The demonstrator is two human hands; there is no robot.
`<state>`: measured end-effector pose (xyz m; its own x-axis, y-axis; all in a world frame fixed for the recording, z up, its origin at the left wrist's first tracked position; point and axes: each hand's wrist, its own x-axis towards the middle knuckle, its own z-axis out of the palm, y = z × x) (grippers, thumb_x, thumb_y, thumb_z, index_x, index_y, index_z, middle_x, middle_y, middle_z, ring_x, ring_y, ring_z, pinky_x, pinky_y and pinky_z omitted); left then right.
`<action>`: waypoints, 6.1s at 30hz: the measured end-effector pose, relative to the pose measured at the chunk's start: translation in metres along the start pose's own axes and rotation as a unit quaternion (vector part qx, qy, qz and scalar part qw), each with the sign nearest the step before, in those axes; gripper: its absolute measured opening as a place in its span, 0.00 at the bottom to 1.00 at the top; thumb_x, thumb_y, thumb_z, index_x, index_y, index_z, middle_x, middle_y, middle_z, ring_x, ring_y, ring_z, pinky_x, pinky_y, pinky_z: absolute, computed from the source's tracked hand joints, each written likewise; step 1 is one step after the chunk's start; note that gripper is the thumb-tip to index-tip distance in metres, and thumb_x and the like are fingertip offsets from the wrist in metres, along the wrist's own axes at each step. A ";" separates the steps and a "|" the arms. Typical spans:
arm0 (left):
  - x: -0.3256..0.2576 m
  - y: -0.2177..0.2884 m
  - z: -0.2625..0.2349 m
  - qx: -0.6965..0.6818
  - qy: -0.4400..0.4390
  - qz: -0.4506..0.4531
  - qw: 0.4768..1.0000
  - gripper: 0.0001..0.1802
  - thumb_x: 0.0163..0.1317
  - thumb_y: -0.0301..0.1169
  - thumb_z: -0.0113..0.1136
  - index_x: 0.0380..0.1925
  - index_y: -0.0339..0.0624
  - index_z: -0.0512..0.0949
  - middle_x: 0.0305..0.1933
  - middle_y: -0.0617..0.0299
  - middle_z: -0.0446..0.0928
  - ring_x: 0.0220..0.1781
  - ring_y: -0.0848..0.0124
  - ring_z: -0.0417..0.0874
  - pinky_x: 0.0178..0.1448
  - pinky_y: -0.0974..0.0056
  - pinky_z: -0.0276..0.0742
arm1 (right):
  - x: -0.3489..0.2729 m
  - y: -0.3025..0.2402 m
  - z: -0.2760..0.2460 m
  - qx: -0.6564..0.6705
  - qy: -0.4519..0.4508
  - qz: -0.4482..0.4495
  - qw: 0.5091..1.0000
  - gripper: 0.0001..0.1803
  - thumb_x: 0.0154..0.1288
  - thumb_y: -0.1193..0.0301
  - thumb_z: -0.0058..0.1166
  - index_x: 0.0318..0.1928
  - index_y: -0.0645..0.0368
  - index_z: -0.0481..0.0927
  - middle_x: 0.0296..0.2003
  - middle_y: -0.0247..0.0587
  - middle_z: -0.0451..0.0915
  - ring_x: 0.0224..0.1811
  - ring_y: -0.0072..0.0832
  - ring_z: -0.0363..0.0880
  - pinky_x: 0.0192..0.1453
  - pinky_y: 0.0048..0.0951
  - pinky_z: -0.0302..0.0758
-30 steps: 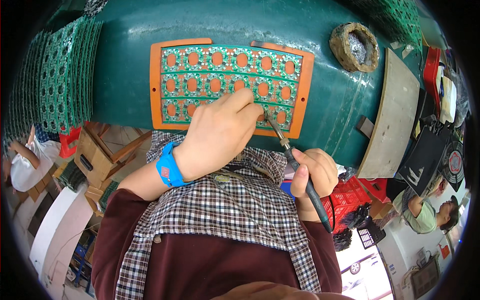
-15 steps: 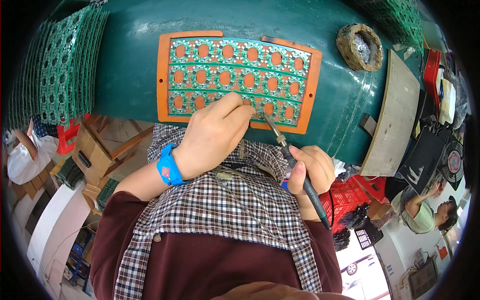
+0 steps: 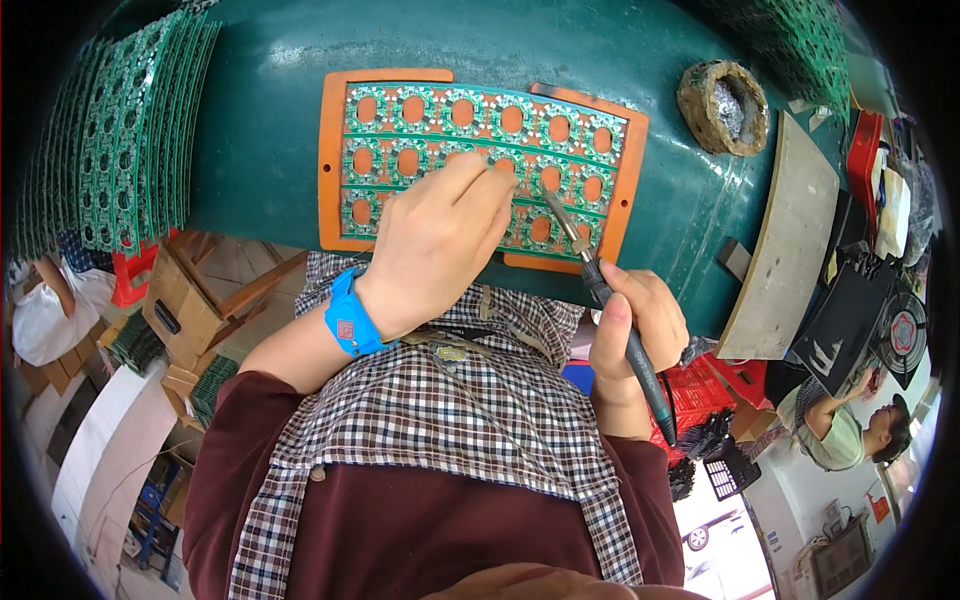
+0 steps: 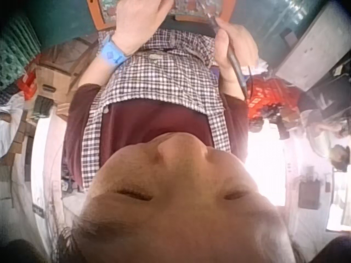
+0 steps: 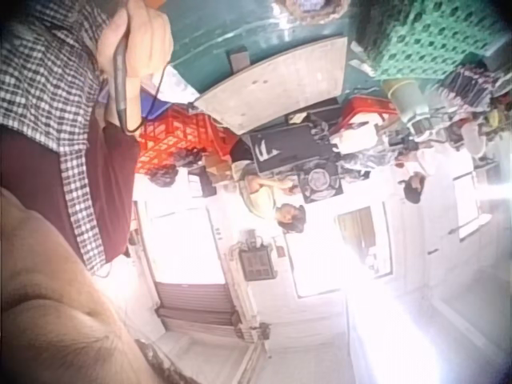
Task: The person solders components onto a circuit board held in a jig using a soldering iron, then replaces the board in the fixture with a new one and solders it.
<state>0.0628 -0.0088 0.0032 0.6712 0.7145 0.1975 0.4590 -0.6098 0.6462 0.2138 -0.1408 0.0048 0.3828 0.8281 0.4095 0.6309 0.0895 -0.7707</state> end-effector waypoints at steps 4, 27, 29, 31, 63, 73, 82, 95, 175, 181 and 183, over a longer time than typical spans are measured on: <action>0.002 -0.003 0.004 -0.001 -0.009 0.008 1.000 0.08 0.54 0.21 0.63 0.35 0.39 0.80 0.29 0.61 0.72 0.26 0.66 0.77 0.28 0.63 0.72 | 0.002 0.002 0.005 -0.009 -0.001 -0.005 1.000 0.08 0.56 0.75 0.57 0.33 0.69 0.81 0.20 0.44 0.78 0.18 0.33 0.78 0.23 0.27 0.74; 0.035 -0.011 0.000 0.019 0.001 0.032 0.999 0.08 0.55 0.22 0.62 0.36 0.40 0.79 0.31 0.60 0.73 0.27 0.65 0.78 0.29 0.63 0.73 | 0.032 0.006 0.008 -0.021 -0.005 0.036 0.999 0.08 0.55 0.77 0.58 0.35 0.67 0.82 0.22 0.43 0.80 0.21 0.31 0.78 0.25 0.26 0.74; 0.037 -0.010 -0.003 0.024 -0.002 0.027 0.999 0.08 0.54 0.22 0.62 0.36 0.40 0.79 0.31 0.60 0.73 0.27 0.65 0.78 0.29 0.63 0.73 | 0.032 0.005 0.007 -0.026 -0.002 0.032 0.999 0.07 0.55 0.77 0.58 0.35 0.67 0.82 0.22 0.43 0.80 0.20 0.31 0.78 0.25 0.25 0.74; 0.039 -0.011 -0.003 0.042 0.036 -0.028 0.998 0.06 0.51 0.22 0.60 0.30 0.42 0.75 0.31 0.61 0.69 0.31 0.64 0.79 0.27 0.62 0.76 | 0.033 0.002 0.008 -0.010 0.013 0.027 1.000 0.07 0.55 0.77 0.57 0.35 0.67 0.82 0.22 0.43 0.80 0.20 0.31 0.78 0.25 0.25 0.74; -0.004 -0.003 -0.012 -0.063 -0.031 -0.026 0.997 0.07 0.51 0.19 0.60 0.31 0.38 0.75 0.34 0.60 0.71 0.28 0.63 0.78 0.28 0.62 0.74 | 0.002 -0.008 -0.001 0.011 0.005 -0.036 0.999 0.06 0.53 0.76 0.54 0.30 0.67 0.81 0.17 0.41 0.76 0.16 0.31 0.74 0.19 0.27 0.69; -0.016 0.001 -0.009 -0.027 -0.040 0.003 0.999 0.08 0.52 0.21 0.60 0.33 0.39 0.76 0.32 0.61 0.70 0.31 0.65 0.79 0.30 0.63 0.76 | -0.007 -0.003 0.001 0.011 -0.020 -0.053 0.998 0.05 0.50 0.77 0.54 0.28 0.66 0.80 0.17 0.40 0.75 0.16 0.30 0.74 0.19 0.27 0.70; -0.017 0.002 -0.008 -0.017 -0.073 0.019 0.997 0.08 0.53 0.21 0.59 0.35 0.38 0.76 0.32 0.60 0.68 0.31 0.64 0.78 0.30 0.62 0.76 | -0.012 -0.007 0.005 -0.006 -0.031 -0.056 0.998 0.05 0.52 0.77 0.54 0.29 0.66 0.81 0.18 0.39 0.76 0.16 0.30 0.75 0.19 0.27 0.70; -0.029 -0.006 -0.016 -0.042 -0.019 0.001 0.999 0.09 0.53 0.19 0.62 0.36 0.38 0.78 0.34 0.59 0.73 0.29 0.64 0.79 0.31 0.63 0.76 | -0.015 -0.013 0.014 0.004 -0.050 -0.057 0.997 0.06 0.53 0.76 0.55 0.30 0.66 0.81 0.19 0.40 0.76 0.17 0.30 0.76 0.20 0.27 0.71; 0.012 -0.009 -0.008 0.028 -0.022 -0.030 0.999 0.07 0.49 0.21 0.61 0.29 0.41 0.75 0.32 0.61 0.70 0.28 0.65 0.77 0.27 0.63 0.74 | 0.019 -0.004 0.019 -0.019 -0.052 -0.049 0.997 0.07 0.53 0.75 0.54 0.32 0.65 0.82 0.19 0.39 0.76 0.17 0.29 0.75 0.21 0.26 0.71; 0.002 -0.006 -0.017 -0.013 -0.053 -0.048 0.997 0.08 0.50 0.21 0.61 0.30 0.39 0.74 0.33 0.60 0.70 0.28 0.63 0.77 0.28 0.62 0.74 | 0.006 -0.007 0.014 -0.021 -0.012 -0.058 0.998 0.07 0.55 0.75 0.53 0.31 0.66 0.81 0.18 0.39 0.76 0.16 0.30 0.75 0.20 0.27 0.70; -0.005 -0.006 -0.019 -0.034 -0.062 -0.066 0.995 0.10 0.50 0.20 0.61 0.33 0.39 0.75 0.35 0.60 0.72 0.28 0.62 0.78 0.29 0.62 0.74 | 0.002 -0.009 0.009 -0.021 -0.018 -0.052 0.998 0.07 0.55 0.74 0.52 0.30 0.66 0.81 0.18 0.39 0.76 0.16 0.30 0.75 0.20 0.27 0.70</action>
<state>0.0453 -0.0025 0.0127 0.6766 0.7361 0.0177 0.5098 -0.4857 0.7101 0.2026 -0.1349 0.0080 0.2895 0.8346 0.4687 0.6941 0.1542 -0.7032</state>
